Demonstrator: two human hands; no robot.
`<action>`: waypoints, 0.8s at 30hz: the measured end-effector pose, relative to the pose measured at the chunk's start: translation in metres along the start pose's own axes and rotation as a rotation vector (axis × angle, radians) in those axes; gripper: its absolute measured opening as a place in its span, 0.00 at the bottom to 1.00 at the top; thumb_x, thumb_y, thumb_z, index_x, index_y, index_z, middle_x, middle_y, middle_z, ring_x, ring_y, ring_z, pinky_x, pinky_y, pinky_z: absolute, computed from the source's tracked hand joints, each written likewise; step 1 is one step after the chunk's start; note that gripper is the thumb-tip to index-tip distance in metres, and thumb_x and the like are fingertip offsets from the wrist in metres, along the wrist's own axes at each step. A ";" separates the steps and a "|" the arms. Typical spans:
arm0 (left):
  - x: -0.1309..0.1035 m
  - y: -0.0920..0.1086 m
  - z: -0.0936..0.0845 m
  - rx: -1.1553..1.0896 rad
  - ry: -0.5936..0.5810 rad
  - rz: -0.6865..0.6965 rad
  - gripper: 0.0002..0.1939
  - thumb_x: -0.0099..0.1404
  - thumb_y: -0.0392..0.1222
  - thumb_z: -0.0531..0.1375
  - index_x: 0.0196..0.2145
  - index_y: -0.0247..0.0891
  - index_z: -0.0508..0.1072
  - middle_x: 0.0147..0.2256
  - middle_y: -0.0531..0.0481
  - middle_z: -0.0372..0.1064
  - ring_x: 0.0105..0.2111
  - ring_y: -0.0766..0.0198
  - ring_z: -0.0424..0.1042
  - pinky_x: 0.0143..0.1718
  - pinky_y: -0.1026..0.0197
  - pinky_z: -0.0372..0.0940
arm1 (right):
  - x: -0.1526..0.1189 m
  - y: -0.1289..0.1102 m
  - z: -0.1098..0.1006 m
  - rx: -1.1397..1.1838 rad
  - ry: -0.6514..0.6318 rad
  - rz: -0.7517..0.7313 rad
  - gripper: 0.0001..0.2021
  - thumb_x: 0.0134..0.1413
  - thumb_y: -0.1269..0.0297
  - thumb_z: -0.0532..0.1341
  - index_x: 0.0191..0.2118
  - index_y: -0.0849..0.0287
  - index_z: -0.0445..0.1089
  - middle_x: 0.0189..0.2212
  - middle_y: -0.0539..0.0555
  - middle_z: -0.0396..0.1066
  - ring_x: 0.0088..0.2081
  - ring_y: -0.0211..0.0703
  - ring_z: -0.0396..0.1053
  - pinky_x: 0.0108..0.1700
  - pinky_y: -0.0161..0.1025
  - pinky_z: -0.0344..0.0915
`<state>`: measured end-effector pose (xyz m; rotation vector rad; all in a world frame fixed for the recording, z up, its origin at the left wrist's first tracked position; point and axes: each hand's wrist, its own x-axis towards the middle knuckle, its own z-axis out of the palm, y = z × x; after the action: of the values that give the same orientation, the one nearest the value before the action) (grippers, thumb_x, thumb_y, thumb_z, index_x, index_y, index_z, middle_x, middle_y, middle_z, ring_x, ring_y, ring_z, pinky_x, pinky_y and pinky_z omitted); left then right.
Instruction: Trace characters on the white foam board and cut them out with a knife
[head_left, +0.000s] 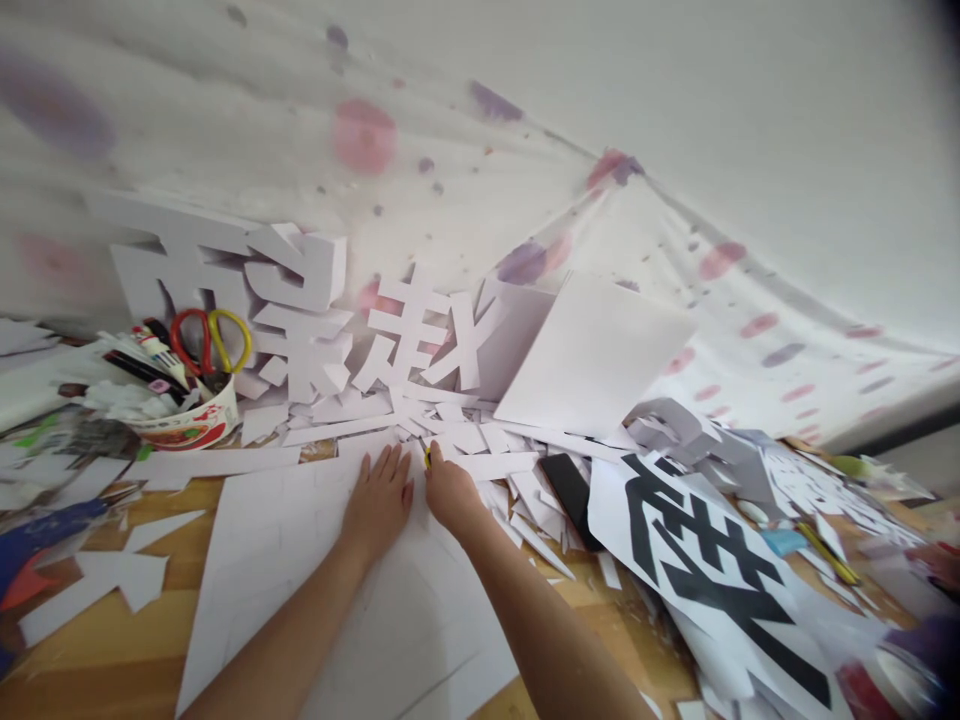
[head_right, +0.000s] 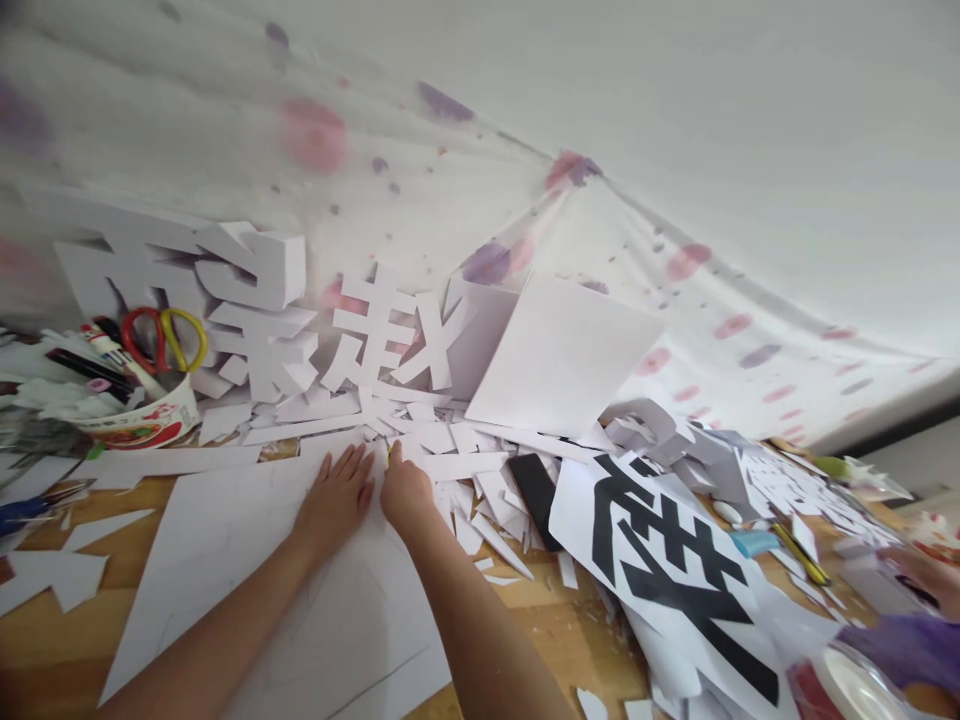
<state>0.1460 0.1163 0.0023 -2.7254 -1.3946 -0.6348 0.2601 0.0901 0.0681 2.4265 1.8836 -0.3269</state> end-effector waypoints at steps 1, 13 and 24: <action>0.000 0.000 0.000 -0.002 0.005 0.002 0.23 0.65 0.41 0.42 0.56 0.32 0.58 0.58 0.43 0.52 0.59 0.55 0.50 0.58 0.45 0.45 | 0.000 -0.001 0.000 -0.006 -0.001 0.001 0.26 0.59 0.69 0.46 0.62 0.68 0.40 0.40 0.65 0.70 0.41 0.48 0.70 0.38 0.39 0.62; -0.001 0.000 0.001 -0.042 0.027 -0.001 0.23 0.65 0.40 0.42 0.56 0.32 0.59 0.58 0.43 0.52 0.59 0.55 0.49 0.59 0.45 0.43 | -0.004 -0.012 -0.008 -0.034 -0.053 0.033 0.29 0.57 0.70 0.49 0.63 0.70 0.38 0.40 0.67 0.70 0.42 0.48 0.70 0.40 0.40 0.64; 0.000 0.000 0.002 -0.085 0.020 -0.044 0.23 0.65 0.41 0.41 0.55 0.36 0.60 0.58 0.44 0.53 0.59 0.56 0.49 0.59 0.46 0.43 | -0.009 -0.016 -0.014 -0.085 -0.079 0.005 0.31 0.55 0.74 0.50 0.62 0.74 0.38 0.36 0.67 0.72 0.38 0.48 0.71 0.36 0.39 0.67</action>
<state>0.1463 0.1168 0.0008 -2.7507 -1.4602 -0.7391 0.2446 0.0885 0.0853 2.3276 1.8207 -0.3299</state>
